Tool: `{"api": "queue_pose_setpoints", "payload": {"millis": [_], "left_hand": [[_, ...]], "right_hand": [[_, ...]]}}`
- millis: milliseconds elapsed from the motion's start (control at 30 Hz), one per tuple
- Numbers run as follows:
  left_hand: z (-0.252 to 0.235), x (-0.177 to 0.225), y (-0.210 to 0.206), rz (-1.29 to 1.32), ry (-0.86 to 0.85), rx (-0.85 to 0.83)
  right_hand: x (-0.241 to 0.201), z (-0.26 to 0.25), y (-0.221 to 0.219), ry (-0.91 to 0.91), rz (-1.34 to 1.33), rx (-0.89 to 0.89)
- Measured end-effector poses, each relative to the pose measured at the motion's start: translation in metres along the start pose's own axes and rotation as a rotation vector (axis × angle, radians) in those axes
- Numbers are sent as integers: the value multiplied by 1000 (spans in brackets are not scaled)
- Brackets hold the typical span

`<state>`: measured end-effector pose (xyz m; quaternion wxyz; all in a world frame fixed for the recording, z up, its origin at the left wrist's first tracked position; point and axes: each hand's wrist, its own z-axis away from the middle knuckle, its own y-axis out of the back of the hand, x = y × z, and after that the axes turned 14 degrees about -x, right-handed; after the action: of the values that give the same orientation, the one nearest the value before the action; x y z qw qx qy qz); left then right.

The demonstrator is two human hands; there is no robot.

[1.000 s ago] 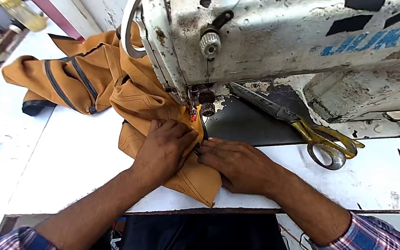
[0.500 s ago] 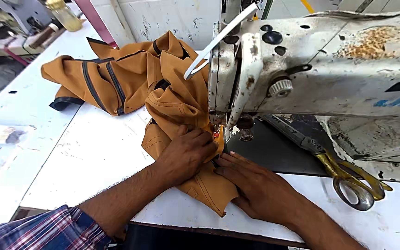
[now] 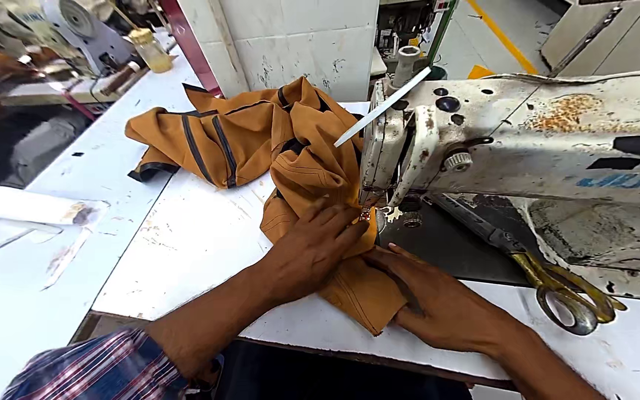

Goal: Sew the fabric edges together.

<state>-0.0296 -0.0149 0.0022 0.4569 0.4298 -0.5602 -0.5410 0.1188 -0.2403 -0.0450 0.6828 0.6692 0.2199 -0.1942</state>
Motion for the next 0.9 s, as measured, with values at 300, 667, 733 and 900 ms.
{"api": "queue_pose_setpoints", "payload": {"millis": [300,667,733,900], "left_hand": [[66,-30,-7,-4,-34,-32],[13,-65,27,-117,-282,-362],[14,-50,34,-146,-390,-307],[17,-5,45,-51,-572,-425]], "right_hand": [[-54,-34,29,-267,-419,46],[-72,-15,-24,118,-316,-1],[-76,-8,-35,134,-141,63],[-93,-6,-54,188,295,275]]}}
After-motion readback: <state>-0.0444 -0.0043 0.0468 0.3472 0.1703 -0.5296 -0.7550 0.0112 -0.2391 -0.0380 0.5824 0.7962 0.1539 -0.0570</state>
